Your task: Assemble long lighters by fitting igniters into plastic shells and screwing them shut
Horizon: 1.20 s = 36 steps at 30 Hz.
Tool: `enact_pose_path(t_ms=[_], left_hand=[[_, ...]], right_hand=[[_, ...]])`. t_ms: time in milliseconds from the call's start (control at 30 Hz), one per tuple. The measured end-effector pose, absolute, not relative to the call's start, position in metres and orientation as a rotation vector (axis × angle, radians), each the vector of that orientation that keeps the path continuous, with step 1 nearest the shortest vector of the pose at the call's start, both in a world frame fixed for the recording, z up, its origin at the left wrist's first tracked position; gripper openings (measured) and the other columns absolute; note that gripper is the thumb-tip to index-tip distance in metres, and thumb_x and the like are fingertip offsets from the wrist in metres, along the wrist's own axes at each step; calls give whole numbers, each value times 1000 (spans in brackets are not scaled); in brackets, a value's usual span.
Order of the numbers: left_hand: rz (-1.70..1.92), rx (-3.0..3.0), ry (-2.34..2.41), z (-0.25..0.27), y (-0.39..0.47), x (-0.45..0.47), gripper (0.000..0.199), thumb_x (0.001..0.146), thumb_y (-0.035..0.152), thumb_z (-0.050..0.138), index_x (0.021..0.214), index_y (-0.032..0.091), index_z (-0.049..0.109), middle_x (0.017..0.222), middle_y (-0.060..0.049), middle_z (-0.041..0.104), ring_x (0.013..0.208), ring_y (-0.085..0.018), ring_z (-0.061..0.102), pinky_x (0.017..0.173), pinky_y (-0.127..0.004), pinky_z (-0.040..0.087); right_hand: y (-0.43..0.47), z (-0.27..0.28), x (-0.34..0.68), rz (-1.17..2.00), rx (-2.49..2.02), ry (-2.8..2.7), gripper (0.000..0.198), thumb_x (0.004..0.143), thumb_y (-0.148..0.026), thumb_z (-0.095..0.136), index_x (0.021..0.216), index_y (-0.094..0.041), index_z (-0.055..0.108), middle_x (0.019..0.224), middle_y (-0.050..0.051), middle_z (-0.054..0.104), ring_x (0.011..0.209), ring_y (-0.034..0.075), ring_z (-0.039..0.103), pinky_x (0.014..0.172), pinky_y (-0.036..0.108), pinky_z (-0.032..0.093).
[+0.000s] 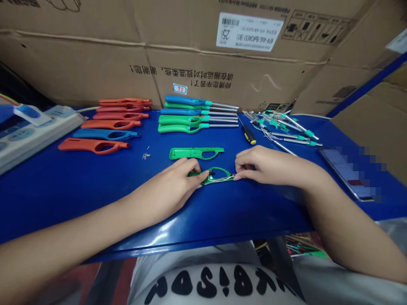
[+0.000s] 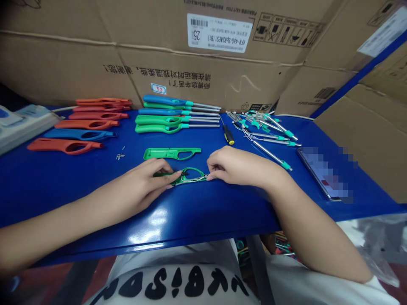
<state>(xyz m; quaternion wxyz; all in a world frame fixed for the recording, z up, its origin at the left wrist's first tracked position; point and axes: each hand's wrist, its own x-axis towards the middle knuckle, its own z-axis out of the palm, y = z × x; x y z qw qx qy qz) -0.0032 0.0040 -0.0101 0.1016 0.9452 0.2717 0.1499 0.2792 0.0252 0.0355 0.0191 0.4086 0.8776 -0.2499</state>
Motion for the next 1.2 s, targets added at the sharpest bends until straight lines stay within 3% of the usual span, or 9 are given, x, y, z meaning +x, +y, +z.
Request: enact_pose_path(t_ms=[233,433,700,1200], left_hand=[[428,2815,839,-12,8,-4,37,106,23,42,132,14,67,108,-12,59,98,-25,57,90,-40,53],[463,2798,825,-9,18,-9,40,106,23,38,133,13,67,107,-14,60,97,-25,58,86,-40,55],[434,2734,777,-3,29,-17,38,105,24,40,131,18,68,107,-12,62,97,-24,59,88,-40,54],[389,2750,802,-2,28,-20,37,104,23,44,134,20,66,113,-11,62,103,-24,60,92,-40,54]], right_hand=[[28,31,276,-725,1287,2757,22,95,-30,64,77,-17,66,82,4,69,73,16,59,68,26,39],[27,30,276,-651,1312,2782,24,100,-37,52,90,-19,64,90,6,69,78,18,60,69,28,37],[30,29,275,-787,1251,2820,29,104,-41,42,94,-19,60,88,6,63,82,19,57,73,29,38],[31,23,272,-1100,1217,2848,27,105,-40,42,104,-18,59,75,-3,54,63,11,45,63,25,33]])
